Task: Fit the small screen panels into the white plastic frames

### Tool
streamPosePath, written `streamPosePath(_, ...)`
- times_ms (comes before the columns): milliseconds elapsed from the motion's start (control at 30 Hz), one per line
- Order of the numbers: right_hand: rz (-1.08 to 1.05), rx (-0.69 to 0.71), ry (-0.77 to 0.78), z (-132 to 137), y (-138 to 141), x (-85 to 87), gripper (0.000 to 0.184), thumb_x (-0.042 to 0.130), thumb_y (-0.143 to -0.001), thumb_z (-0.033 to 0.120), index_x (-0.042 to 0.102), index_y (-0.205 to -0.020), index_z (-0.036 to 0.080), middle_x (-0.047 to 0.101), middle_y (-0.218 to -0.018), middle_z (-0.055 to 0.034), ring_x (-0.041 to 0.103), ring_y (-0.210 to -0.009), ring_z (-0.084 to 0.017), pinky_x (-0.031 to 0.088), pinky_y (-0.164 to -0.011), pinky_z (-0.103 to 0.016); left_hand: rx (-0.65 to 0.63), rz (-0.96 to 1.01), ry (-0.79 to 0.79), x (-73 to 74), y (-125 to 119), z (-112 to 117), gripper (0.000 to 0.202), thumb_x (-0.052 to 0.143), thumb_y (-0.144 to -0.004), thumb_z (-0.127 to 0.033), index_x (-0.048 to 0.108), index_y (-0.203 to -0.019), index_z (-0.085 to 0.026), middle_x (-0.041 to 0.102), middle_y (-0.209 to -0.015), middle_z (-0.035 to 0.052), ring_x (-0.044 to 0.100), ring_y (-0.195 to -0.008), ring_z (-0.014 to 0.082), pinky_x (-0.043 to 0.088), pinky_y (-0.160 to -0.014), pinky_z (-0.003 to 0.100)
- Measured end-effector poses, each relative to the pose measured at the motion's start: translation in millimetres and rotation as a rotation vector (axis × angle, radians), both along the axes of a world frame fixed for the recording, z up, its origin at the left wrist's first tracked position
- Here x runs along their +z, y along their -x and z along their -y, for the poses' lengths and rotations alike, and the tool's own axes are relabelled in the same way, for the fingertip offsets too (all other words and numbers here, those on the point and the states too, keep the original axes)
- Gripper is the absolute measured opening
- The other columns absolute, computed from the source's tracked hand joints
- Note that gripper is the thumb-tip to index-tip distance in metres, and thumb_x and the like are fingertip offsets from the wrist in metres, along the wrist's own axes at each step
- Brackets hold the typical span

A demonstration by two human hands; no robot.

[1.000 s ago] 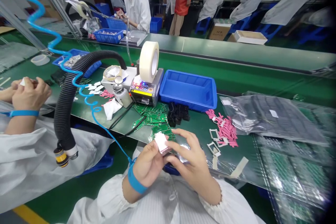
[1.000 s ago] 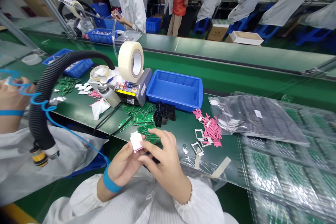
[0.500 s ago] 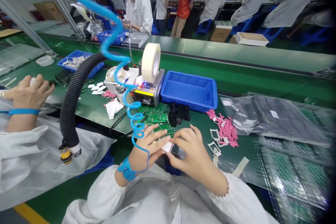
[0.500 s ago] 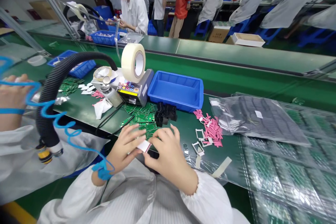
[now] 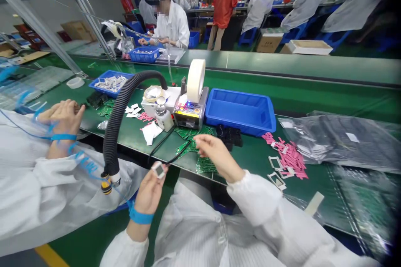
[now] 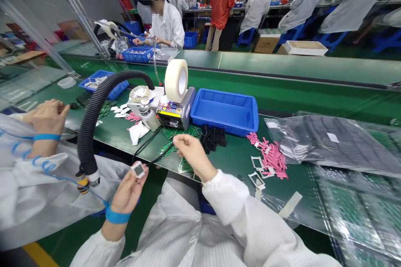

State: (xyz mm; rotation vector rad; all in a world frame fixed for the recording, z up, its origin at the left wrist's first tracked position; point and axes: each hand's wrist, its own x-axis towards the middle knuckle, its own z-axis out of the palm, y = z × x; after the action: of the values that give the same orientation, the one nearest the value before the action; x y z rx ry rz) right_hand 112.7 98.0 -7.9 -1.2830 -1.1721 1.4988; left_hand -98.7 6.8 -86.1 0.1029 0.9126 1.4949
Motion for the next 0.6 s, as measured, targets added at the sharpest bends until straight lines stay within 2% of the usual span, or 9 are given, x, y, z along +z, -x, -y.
streamPosePath(100,-0.096,-0.179,0.171,-30.7,12.5,-14.4,0.02,0.054,-0.088,0.032,0.058,-0.093,0.014,0.055,-0.072,0.0025,0.049,-0.053,-0.006,0.043,-0.049,-0.02,0.169,0.078,0.022,-19.0,46.1,11.3,0.038,0.035,-0.09,-0.009,0.066,-0.107,-0.022,0.077,-0.085,0.0039,0.071,-0.083,0.0142,0.053,-0.088,0.03)
streamPosePath(167,-0.147,-0.26,0.25,-42.0,19.4,-20.7,0.02,0.053,-0.09,0.031,0.057,-0.098,0.013,0.058,-0.08,0.0007,0.053,-0.059,-0.007,0.047,-0.052,-0.021,0.256,0.124,0.016,-23.0,70.6,22.4,0.043,0.029,-0.092,-0.011,0.058,-0.119,-0.027,0.077,-0.087,0.0023,0.071,-0.084,0.0138,0.054,-0.086,0.029)
streamPosePath(267,-0.204,-0.353,0.307,-48.0,29.7,-24.8,0.022,0.054,-0.09,0.03,0.056,-0.104,0.013,0.06,-0.092,-0.0026,0.059,-0.071,-0.01,0.052,-0.06,-0.025,0.303,0.2,0.018,-23.2,91.3,37.9,0.043,0.028,-0.093,-0.014,0.051,-0.128,-0.026,0.076,-0.092,0.0051,0.071,-0.087,0.0163,0.056,-0.085,0.031)
streamPosePath(333,-0.23,-0.398,0.321,-50.0,36.5,-25.3,0.024,0.055,-0.09,0.03,0.056,-0.107,0.014,0.06,-0.098,-0.0041,0.06,-0.077,-0.012,0.053,-0.065,-0.028,0.291,0.274,0.007,-23.5,96.5,43.4,0.042,0.029,-0.093,-0.017,0.054,-0.126,-0.025,0.076,-0.094,0.0071,0.07,-0.089,0.0182,0.056,-0.084,0.032)
streamPosePath(433,-0.253,-0.445,0.333,-57.1,44.4,-24.5,0.025,0.055,-0.09,0.031,0.056,-0.109,0.014,0.06,-0.102,-0.0051,0.06,-0.082,-0.014,0.053,-0.069,-0.031,0.283,0.342,-0.051,-24.5,96.9,42.8,0.042,0.028,-0.094,-0.019,0.058,-0.12,-0.029,0.076,-0.096,0.0048,0.07,-0.091,0.0176,0.055,-0.086,0.031)
streamPosePath(533,-0.261,-0.459,0.336,-65.5,48.6,-21.2,0.024,0.054,-0.09,0.031,0.056,-0.106,0.014,0.06,-0.098,-0.0042,0.06,-0.077,-0.013,0.053,-0.065,-0.029,0.292,0.342,-0.062,-23.4,88.5,35.3,0.045,0.025,-0.094,-0.017,0.058,-0.12,-0.031,0.077,-0.09,0.0019,0.071,-0.087,0.0145,0.054,-0.087,0.028)
streamPosePath(600,-0.26,-0.454,0.315,-64.0,49.9,-16.0,0.019,0.054,-0.09,0.03,0.057,-0.1,0.014,0.059,-0.089,-0.0017,0.056,-0.067,-0.01,0.05,-0.058,-0.024,0.278,0.338,-0.033,-20.3,74.0,29.2,0.045,0.024,-0.094,-0.016,0.06,-0.118,-0.029,0.077,-0.087,0.0028,0.071,-0.085,0.0141,0.054,-0.087,0.028)
